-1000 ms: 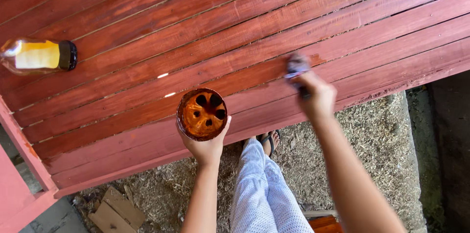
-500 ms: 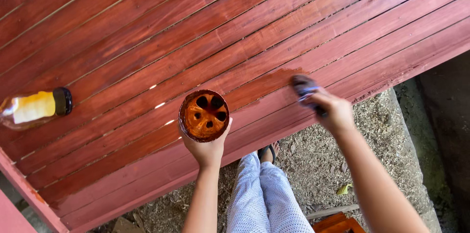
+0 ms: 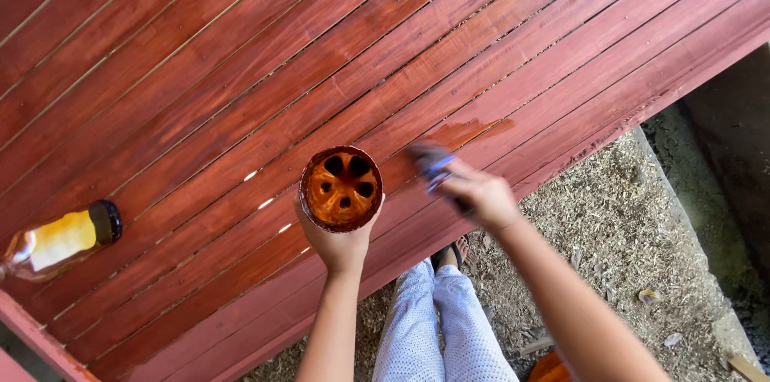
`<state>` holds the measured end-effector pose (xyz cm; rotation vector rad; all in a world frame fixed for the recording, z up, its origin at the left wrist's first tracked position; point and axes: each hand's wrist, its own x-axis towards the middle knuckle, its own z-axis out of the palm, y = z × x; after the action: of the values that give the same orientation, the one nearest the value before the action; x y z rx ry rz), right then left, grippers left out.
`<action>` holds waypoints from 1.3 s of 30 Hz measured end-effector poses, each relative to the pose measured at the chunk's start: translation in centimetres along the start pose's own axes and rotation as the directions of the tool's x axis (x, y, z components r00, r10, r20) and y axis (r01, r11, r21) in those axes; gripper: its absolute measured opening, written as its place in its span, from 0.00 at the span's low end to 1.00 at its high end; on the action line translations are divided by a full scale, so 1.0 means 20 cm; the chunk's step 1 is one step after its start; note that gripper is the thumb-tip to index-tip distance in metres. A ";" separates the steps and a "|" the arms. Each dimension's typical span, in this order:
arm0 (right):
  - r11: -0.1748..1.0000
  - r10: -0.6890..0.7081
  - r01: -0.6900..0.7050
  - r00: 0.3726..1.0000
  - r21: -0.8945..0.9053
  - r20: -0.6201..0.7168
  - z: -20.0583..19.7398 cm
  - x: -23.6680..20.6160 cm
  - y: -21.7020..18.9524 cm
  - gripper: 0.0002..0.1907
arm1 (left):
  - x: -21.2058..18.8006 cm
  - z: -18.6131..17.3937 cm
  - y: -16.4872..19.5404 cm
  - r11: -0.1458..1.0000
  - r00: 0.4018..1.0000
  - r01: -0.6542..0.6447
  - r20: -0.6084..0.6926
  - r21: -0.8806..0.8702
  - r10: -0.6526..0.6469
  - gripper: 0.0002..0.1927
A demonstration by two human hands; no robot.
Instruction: The person applies wood stain to the slatted surface of a red wooden bench using a brush, holding a container of stain in the other hand. They brush along the planks across different sections of the bench, pour more stain from a bottle into the container, and resume brushing the wood.
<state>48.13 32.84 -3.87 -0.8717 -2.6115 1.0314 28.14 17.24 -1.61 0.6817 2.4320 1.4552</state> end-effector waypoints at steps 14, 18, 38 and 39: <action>0.990 -0.142 0.143 0.988 -0.014 0.066 0.38 0.03 -0.15 0.15 | 0.07 0.10 0.02 0.998 0.997 -0.017 0.068 -0.067 0.022 0.52; 0.999 0.034 -0.033 0.999 0.022 -0.032 0.02 0.00 0.20 0.16 | 0.08 0.14 0.05 0.990 0.992 -0.105 0.077 0.096 0.098 0.53; 0.998 0.004 0.003 0.993 0.065 -0.116 -0.31 0.09 0.46 0.21 | -0.05 0.60 0.37 0.995 0.997 -0.059 0.050 0.076 0.055 0.51; 0.997 0.075 -0.069 0.987 0.043 -0.141 -0.41 0.08 0.56 0.22 | -0.06 0.63 0.39 0.996 0.997 -0.050 0.054 0.076 0.046 0.51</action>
<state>54.99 44.76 -5.45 -0.9988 -2.4515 0.9936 36.52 29.45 -0.98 0.7899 2.4592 1.3493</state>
